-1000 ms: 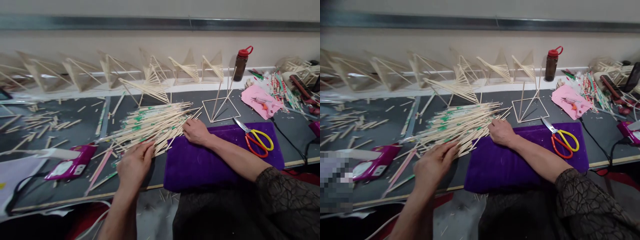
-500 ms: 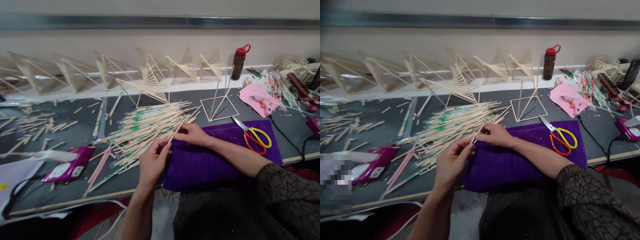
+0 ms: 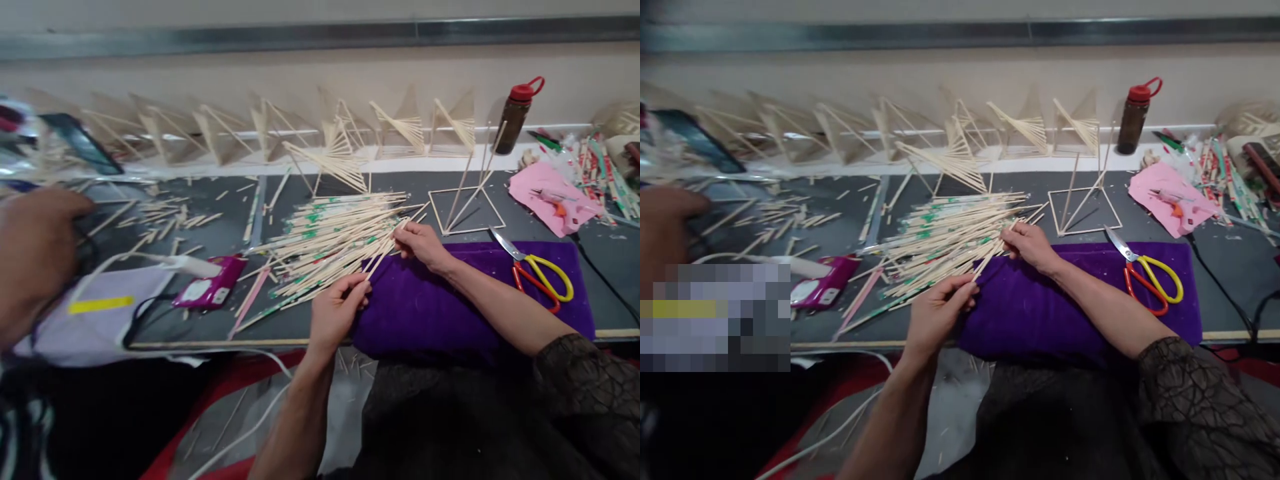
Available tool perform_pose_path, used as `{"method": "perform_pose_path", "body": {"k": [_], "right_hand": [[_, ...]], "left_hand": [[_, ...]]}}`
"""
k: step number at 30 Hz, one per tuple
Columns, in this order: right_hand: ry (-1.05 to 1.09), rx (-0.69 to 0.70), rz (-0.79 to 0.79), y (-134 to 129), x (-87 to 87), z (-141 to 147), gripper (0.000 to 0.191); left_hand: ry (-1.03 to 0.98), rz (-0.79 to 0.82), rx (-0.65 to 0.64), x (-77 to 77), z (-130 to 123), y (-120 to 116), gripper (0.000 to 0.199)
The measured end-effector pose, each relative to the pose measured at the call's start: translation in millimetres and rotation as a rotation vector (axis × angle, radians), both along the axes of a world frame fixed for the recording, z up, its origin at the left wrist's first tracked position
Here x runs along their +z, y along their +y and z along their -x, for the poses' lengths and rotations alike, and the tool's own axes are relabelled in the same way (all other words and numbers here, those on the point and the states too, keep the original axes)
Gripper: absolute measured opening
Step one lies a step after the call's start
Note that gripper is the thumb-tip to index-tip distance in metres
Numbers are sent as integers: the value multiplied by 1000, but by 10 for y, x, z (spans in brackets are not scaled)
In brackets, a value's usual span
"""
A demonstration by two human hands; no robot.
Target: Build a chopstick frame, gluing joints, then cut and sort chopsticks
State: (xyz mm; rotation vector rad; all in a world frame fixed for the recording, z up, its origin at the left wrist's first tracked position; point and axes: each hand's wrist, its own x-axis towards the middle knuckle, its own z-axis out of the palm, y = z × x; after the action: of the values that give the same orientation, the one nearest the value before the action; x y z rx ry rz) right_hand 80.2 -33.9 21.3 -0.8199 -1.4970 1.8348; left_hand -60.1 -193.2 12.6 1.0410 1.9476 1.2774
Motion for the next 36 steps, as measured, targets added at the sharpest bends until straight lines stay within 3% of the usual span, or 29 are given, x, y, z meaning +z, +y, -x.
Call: {"method": "perform_pose_path", "body": {"k": [9, 14, 17, 21, 25, 31, 36], "right_hand": [[7, 13, -72, -36, 10, -43, 36], [-35, 1, -67, -12, -20, -42, 39], [-135, -14, -153, 15, -55, -48, 35], [-366, -149, -466, 59, -56, -77, 19], [-468, -251, -645, 111, -19, -118, 27], [-625, -170, -813, 217, -27, -196, 24], [-966, -90, -1025, 295, 31, -185, 33]], "left_hand": [[-141, -5, -147, 5, -152, -157, 41], [-244, -36, -140, -1, -200, -209, 48], [-243, -24, -146, 16, -183, -233, 47], [-83, 27, -88, 64, -54, -274, 47], [108, 64, -43, 72, 189, -297, 49], [362, 78, -32, -46, 391, -269, 44], [561, -37, -19, -144, 366, -224, 32]]}}
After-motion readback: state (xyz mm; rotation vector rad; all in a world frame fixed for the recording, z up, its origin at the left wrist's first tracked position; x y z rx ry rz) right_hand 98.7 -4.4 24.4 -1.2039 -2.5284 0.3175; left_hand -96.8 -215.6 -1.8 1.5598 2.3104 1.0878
